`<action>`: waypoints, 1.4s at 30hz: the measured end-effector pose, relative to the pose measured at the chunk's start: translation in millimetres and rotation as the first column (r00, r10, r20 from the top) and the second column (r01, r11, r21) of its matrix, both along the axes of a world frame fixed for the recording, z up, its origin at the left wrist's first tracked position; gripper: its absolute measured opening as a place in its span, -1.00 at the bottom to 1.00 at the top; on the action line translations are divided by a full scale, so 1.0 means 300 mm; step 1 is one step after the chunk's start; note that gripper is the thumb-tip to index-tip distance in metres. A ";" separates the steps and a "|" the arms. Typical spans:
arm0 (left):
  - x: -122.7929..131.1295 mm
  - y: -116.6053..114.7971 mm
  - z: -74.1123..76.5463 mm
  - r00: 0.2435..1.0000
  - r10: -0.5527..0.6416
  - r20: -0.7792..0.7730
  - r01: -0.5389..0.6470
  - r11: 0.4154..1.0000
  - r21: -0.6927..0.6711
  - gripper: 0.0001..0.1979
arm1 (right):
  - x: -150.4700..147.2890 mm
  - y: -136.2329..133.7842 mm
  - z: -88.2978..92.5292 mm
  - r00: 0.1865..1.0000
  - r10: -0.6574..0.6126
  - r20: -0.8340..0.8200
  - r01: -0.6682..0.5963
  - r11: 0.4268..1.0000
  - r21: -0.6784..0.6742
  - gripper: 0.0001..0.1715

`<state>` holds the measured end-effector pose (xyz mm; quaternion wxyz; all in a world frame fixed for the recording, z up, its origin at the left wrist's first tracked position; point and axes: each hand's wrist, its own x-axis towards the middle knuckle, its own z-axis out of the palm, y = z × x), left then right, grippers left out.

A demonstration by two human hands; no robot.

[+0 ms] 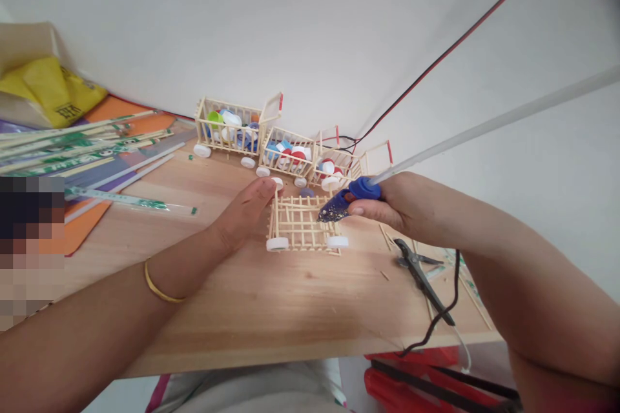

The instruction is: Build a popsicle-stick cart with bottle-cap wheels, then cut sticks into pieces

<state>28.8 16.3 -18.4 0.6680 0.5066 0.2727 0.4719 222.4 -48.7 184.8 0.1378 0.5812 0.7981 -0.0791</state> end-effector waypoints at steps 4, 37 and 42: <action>0.001 -0.003 0.004 1.000 -0.003 0.006 0.003 1.000 -0.007 -0.62 | -0.002 0.000 0.002 1.000 -0.001 -0.015 0.001 1.000 -0.009 -0.27; -0.006 0.001 -0.002 1.000 -0.013 -0.019 0.013 1.000 -0.006 -0.62 | -0.012 0.005 0.000 0.997 -0.013 -0.072 0.014 1.000 0.017 -0.25; -0.006 0.000 0.006 0.999 0.003 -0.049 -0.004 0.999 -0.032 -0.58 | -0.033 0.014 -0.013 0.985 -0.007 -0.174 -0.003 0.998 -0.059 -0.30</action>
